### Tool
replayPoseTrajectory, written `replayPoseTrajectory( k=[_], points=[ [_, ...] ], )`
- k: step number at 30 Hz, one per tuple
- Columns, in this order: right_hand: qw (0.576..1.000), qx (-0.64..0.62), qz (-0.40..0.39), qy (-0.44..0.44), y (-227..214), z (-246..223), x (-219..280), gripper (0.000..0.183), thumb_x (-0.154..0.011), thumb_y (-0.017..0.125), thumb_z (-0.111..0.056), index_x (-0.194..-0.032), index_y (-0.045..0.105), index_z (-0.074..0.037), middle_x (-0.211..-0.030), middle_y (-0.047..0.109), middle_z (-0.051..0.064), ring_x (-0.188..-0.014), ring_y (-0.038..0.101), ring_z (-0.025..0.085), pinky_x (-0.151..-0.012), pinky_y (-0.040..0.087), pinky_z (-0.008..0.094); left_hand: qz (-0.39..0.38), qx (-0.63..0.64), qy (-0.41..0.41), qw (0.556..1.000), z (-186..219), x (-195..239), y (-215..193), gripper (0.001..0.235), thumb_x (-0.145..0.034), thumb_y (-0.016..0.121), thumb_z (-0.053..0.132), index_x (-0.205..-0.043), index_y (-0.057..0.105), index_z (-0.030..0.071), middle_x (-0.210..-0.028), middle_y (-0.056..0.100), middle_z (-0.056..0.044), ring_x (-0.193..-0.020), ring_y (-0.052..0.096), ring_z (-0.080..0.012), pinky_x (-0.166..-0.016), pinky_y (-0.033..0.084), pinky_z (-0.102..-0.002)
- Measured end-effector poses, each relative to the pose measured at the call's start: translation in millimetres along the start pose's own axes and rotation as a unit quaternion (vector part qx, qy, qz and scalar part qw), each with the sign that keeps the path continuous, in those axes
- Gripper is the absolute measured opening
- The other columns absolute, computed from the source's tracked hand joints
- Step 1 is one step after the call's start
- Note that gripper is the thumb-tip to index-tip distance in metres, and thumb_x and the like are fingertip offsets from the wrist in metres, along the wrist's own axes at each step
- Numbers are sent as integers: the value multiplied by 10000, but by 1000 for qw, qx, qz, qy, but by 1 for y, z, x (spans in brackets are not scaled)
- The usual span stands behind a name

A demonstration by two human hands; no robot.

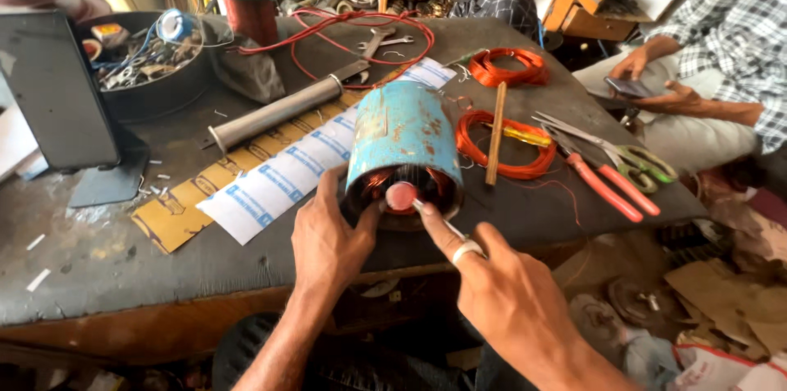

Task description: The person uses pliers and a hammer to adjust and compact copper windings inside a cylindrical motor stator. They then insert a new coil of copper wire into the stator slots and press it in by hand.

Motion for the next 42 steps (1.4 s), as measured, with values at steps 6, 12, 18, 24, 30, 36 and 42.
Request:
replayPoseTrajectory(
  k=[6,12,18,24,30,36,42],
  points=[
    [998,-30,52,-10,8,3,3,860,-758,574,71,-1540,519,-281,-815,589,169,-553,641,379,-525,562,458,-16,-37,-36,999,2,-3,4,613,-765,794,327,-1304,573,135,-957,736,-231,-917,685,-456,-774,523,-544],
    [942,-242,230,-24,37,-3,5,566,-920,573,81,-1456,562,-102,-806,623,163,-675,697,307,-598,562,392,-39,-5,-54,998,-1,-2,3,607,-780,767,327,-1315,562,128,-980,753,-209,-962,713,-411,-828,535,-506],
    [907,-362,213,18,78,-10,18,538,-937,567,34,-1461,582,-88,-841,671,156,-715,695,202,-652,588,325,0,81,88,993,-1,3,-6,670,-749,704,188,-1378,540,27,-1266,685,-214,-1230,645,-366,-1050,479,-450],
    [870,-335,352,83,11,74,45,448,-1040,492,-76,-1479,561,-16,-702,596,22,-604,580,99,-612,517,255,50,85,102,990,-18,9,-4,626,-766,699,159,-1355,563,-3,-1255,681,-189,-1221,656,-320,-1056,500,-429],
    [959,46,101,260,-44,199,-32,404,-979,670,-190,-1372,721,-271,-1026,718,269,-927,663,480,-808,515,544,209,75,87,971,-10,30,3,261,-827,665,29,-1088,672,47,-1064,654,-144,-994,634,-251,-908,536,-394],
    [990,40,88,104,-10,246,-86,368,-906,723,-168,-1268,775,-213,-1013,724,235,-921,700,419,-865,545,498,52,-84,222,970,19,43,9,218,-858,737,95,-1071,767,129,-1119,729,-58,-754,697,-292,-671,558,-402],
    [971,-136,198,16,-14,190,-80,298,-907,776,-109,-1205,780,-113,-1049,728,157,-850,706,299,-749,554,391,26,-120,236,964,22,34,17,288,-823,710,55,-1077,770,177,-1083,717,4,-765,700,-259,-671,559,-388]
  ],
)
Point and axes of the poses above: each hand's wrist, its own x-axis away from the middle knuckle, its own y-axis out of the palm, z = x × y, the point moved 1 cm from there along -x, towards the middle knuckle
